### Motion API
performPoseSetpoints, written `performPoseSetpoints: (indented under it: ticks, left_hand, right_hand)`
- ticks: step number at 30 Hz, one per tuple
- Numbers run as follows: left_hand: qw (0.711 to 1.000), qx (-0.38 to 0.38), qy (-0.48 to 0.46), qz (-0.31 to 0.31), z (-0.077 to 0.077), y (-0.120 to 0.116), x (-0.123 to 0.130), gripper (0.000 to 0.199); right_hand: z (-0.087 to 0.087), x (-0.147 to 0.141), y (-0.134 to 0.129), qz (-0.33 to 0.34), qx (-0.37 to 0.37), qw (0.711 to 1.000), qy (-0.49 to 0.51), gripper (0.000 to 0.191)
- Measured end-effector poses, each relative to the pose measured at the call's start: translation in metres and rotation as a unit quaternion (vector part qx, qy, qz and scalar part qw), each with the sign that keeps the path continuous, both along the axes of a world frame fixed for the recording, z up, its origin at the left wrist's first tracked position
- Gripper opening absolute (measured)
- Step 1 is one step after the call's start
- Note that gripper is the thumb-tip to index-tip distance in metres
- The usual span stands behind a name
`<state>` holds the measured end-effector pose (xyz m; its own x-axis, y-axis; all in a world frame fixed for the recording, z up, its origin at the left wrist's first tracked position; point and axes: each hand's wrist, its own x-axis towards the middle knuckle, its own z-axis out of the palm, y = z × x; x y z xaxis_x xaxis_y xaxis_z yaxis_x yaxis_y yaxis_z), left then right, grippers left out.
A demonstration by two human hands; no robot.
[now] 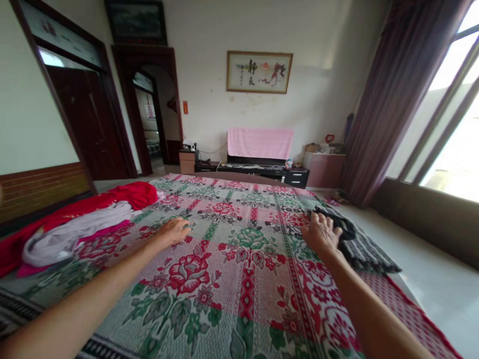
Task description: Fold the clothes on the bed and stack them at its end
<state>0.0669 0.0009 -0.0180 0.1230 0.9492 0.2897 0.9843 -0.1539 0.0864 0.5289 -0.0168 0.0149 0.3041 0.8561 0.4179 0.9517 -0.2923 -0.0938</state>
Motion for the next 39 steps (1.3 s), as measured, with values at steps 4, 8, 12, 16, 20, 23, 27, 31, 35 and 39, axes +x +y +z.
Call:
performPoseSetpoints:
  ticks: [4, 8, 12, 16, 20, 23, 27, 31, 35, 39]
  left_hand:
    - [0.998, 0.036, -0.016, 0.058, -0.007, -0.01, -0.018, 0.034]
    - [0.996, 0.044, -0.024, 0.068, -0.012, -0.013, -0.019, 0.034]
    - [0.996, 0.05, -0.029, 0.064, -0.012, -0.014, -0.019, 0.034]
    - [0.996, 0.056, -0.036, 0.063, -0.011, -0.015, -0.02, 0.033]
    - [0.995, 0.059, -0.06, 0.057, -0.013, -0.012, -0.024, 0.033]
    - [0.994, 0.058, -0.09, 0.036, -0.014, -0.008, -0.032, 0.032]
    - [0.988, 0.077, -0.103, 0.083, -0.006, -0.007, -0.051, 0.033]
    - [0.972, 0.121, -0.065, 0.189, 0.02, -0.011, -0.084, 0.034]
    - [0.952, 0.135, -0.005, 0.273, 0.063, -0.017, -0.135, 0.035]
    - [0.933, 0.08, 0.007, 0.351, 0.095, -0.025, -0.188, 0.032]
  right_hand:
    - [-0.007, -0.095, 0.007, 0.145, -0.008, 0.989, -0.008, 0.047]
    - [-0.017, -0.179, 0.011, 0.23, -0.075, 0.97, 0.041, 0.045]
    - [-0.029, -0.215, 0.014, 0.233, -0.086, 0.965, 0.084, 0.039]
    - [-0.038, -0.216, 0.017, 0.238, -0.057, 0.966, 0.08, 0.038]
    - [-0.042, -0.212, 0.019, 0.247, -0.055, 0.965, 0.072, 0.037]
    - [-0.042, -0.211, 0.02, 0.249, -0.049, 0.965, 0.069, 0.036]
    - [-0.042, -0.21, 0.02, 0.255, -0.044, 0.964, 0.067, 0.036]
    - [-0.041, -0.212, 0.018, 0.249, -0.041, 0.965, 0.073, 0.034]
    - [-0.038, -0.215, 0.014, 0.242, -0.045, 0.965, 0.087, 0.035]
    - [-0.036, -0.217, 0.011, 0.244, -0.036, 0.965, 0.09, 0.034]
